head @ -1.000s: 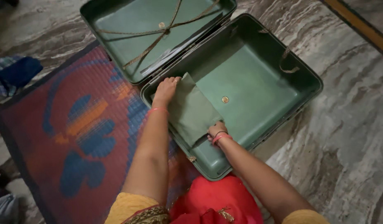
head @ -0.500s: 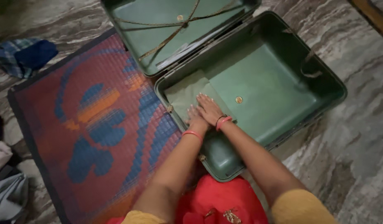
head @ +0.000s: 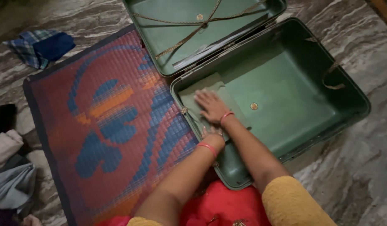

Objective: The person folds a green t-shirt and a pink striped shirt by hand and places the green one into an open suitcase.

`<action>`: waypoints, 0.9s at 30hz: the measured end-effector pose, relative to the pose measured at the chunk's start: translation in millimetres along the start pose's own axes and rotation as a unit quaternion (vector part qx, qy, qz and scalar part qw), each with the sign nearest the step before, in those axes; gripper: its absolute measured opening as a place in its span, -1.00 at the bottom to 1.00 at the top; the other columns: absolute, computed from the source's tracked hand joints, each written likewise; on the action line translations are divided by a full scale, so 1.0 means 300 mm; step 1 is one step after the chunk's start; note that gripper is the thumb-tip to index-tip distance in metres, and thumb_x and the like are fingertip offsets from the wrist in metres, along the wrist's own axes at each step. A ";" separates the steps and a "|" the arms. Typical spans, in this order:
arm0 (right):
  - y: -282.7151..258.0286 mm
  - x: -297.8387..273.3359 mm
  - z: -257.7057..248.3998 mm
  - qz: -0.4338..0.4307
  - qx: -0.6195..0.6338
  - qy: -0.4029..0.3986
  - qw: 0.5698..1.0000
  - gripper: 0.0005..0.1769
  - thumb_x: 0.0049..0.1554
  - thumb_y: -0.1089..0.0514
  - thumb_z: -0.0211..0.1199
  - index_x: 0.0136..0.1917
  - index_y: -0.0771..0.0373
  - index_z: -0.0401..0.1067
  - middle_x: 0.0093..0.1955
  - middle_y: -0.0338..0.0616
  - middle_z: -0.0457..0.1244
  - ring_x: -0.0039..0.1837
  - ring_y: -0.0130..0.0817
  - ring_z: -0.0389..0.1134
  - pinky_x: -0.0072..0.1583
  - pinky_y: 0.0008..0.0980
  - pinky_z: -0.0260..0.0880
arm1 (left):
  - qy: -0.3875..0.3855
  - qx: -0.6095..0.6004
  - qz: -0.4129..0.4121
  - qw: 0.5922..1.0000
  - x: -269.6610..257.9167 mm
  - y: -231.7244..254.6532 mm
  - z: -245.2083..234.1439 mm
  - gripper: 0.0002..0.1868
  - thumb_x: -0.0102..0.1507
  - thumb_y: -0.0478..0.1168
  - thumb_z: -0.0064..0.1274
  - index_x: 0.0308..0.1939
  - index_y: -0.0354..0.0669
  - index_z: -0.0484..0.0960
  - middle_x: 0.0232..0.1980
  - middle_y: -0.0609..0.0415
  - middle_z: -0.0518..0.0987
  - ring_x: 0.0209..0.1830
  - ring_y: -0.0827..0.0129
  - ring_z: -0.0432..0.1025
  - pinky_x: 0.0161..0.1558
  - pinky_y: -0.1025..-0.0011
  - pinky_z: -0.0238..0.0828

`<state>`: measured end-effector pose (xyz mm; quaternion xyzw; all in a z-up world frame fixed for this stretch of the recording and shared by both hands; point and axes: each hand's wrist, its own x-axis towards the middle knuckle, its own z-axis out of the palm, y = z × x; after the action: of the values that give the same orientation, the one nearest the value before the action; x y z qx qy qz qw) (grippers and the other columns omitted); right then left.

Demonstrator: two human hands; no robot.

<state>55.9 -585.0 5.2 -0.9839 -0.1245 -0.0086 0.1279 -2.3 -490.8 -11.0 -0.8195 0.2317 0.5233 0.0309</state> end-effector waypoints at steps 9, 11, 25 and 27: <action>-0.071 0.158 0.064 -0.062 -0.010 -0.057 0.996 -0.18 0.28 -0.29 -0.08 0.67 0.08 -0.06 0.71 -0.16 -0.14 0.69 -0.19 -0.17 0.59 0.06 -0.32 | -0.071 0.097 0.144 0.982 -0.096 -0.019 -0.076 0.17 0.10 0.21 0.31 0.62 0.23 -0.11 0.71 0.04 -0.30 0.69 -0.07 -0.37 0.57 -0.16 -0.48; -0.066 0.149 0.054 -0.058 -0.007 -0.069 0.996 -0.17 0.28 -0.30 -0.10 0.68 0.07 -0.08 0.70 -0.16 -0.14 0.68 -0.21 -0.18 0.58 0.06 -0.32 | -0.083 0.117 0.159 0.977 -0.129 -0.013 -0.094 0.17 0.08 0.24 0.32 0.62 0.21 -0.05 0.70 0.03 -0.24 0.69 -0.04 -0.34 0.58 -0.14 -0.49; 0.013 0.119 0.004 0.136 -0.072 -0.058 0.986 -0.06 0.23 -0.36 -0.11 0.69 0.13 -0.19 0.74 -0.17 -0.27 0.71 -0.21 -0.30 0.60 0.06 -0.45 | -0.123 0.076 0.175 0.974 -0.255 -0.029 -0.129 0.13 0.08 0.23 0.25 0.62 0.28 -0.03 0.71 -0.04 -0.47 0.65 -0.20 -0.17 0.55 0.03 -0.10; -0.005 0.049 0.057 0.104 -0.057 -0.074 0.990 -0.06 0.22 -0.35 -0.09 0.68 0.12 -0.20 0.74 -0.15 -0.29 0.71 -0.20 -0.32 0.59 0.06 -0.45 | -0.112 0.060 0.221 0.967 -0.170 -0.046 -0.147 0.02 0.06 0.23 0.21 0.55 0.11 0.18 0.62 -0.11 -0.05 0.57 -0.15 0.07 0.50 0.03 0.05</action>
<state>69.4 -575.8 -10.4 -0.9951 -0.0297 0.0704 0.0626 23.0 -473.7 50.6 -0.6808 0.4332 0.5905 -0.0107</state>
